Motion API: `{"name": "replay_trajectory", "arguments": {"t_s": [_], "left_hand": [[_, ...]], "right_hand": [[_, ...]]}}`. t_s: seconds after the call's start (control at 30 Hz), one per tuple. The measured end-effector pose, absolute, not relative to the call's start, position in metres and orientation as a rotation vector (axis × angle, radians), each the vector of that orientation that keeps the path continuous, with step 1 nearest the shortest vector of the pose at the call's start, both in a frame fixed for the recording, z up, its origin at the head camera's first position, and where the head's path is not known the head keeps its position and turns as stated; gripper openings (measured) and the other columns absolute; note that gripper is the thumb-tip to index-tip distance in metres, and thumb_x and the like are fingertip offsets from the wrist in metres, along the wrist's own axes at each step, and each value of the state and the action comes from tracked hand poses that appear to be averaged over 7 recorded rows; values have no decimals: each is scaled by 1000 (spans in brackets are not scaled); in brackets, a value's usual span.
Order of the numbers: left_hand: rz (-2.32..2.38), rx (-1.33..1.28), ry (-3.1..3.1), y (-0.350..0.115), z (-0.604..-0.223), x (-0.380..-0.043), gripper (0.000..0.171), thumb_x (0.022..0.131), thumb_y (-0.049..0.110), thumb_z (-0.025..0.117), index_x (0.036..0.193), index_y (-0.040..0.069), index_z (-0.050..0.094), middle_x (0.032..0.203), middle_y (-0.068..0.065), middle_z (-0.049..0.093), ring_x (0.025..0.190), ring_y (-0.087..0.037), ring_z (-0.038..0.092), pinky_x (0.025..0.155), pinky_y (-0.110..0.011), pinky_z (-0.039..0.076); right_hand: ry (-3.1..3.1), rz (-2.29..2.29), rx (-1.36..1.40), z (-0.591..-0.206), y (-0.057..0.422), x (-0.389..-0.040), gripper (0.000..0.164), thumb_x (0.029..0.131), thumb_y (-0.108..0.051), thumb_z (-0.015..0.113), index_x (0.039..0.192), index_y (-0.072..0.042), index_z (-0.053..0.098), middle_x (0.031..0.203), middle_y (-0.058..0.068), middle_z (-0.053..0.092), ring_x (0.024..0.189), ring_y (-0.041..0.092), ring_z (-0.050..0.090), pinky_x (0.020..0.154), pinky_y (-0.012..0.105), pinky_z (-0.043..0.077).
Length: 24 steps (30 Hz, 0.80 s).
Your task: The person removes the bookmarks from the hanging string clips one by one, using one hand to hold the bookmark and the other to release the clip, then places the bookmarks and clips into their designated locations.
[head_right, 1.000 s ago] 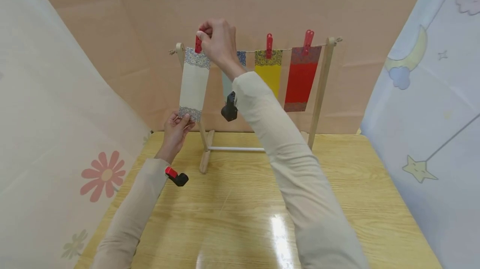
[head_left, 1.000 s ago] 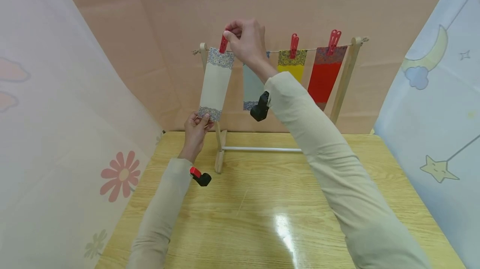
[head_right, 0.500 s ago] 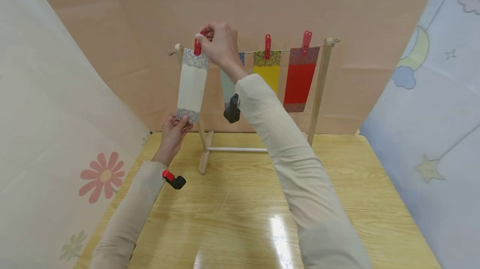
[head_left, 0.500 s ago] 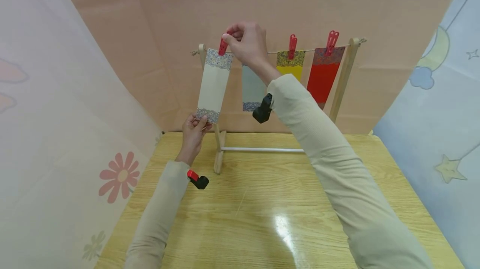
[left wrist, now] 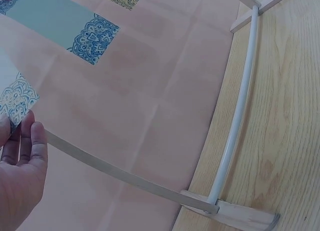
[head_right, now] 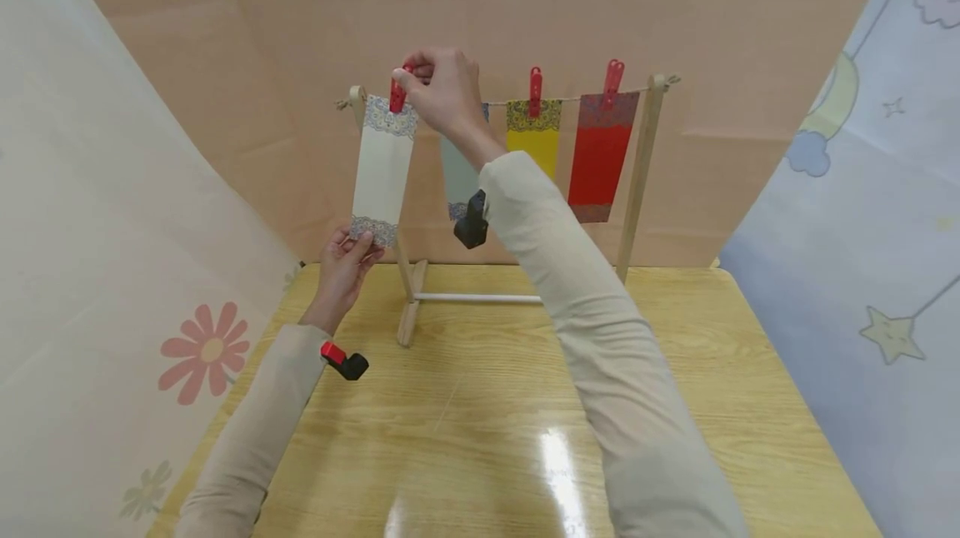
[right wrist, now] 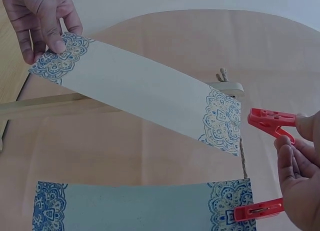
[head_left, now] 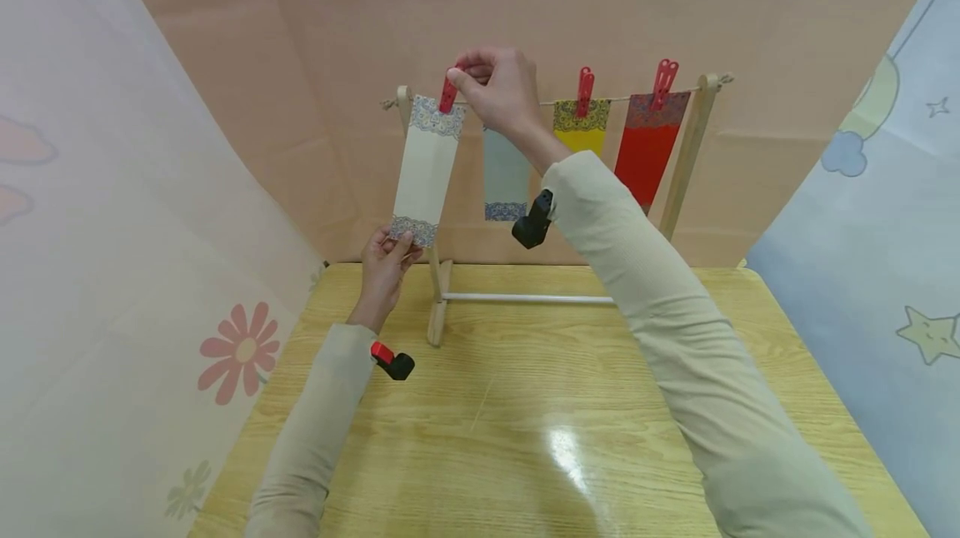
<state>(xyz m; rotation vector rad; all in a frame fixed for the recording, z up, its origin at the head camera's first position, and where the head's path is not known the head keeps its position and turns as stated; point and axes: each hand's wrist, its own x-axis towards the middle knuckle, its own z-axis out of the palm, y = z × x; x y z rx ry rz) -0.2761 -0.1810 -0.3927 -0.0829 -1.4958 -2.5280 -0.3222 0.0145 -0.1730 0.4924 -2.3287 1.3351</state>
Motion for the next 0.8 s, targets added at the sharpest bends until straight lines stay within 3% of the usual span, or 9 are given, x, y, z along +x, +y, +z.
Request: {"name": "replay_trajectory", "arguments": {"t_s": [0.8], "left_hand": [[-2549,-106,-1484,-180,-390,-265,9,95,1,58,101,8,59,84,-6,62,73,-17,65,74,-28,57]], "right_hand": [[-2283,1472,500,-182,24,-315,32,93,-27,67,118,-7,69,102,1,68,93,12,60,79,20,51]]}}
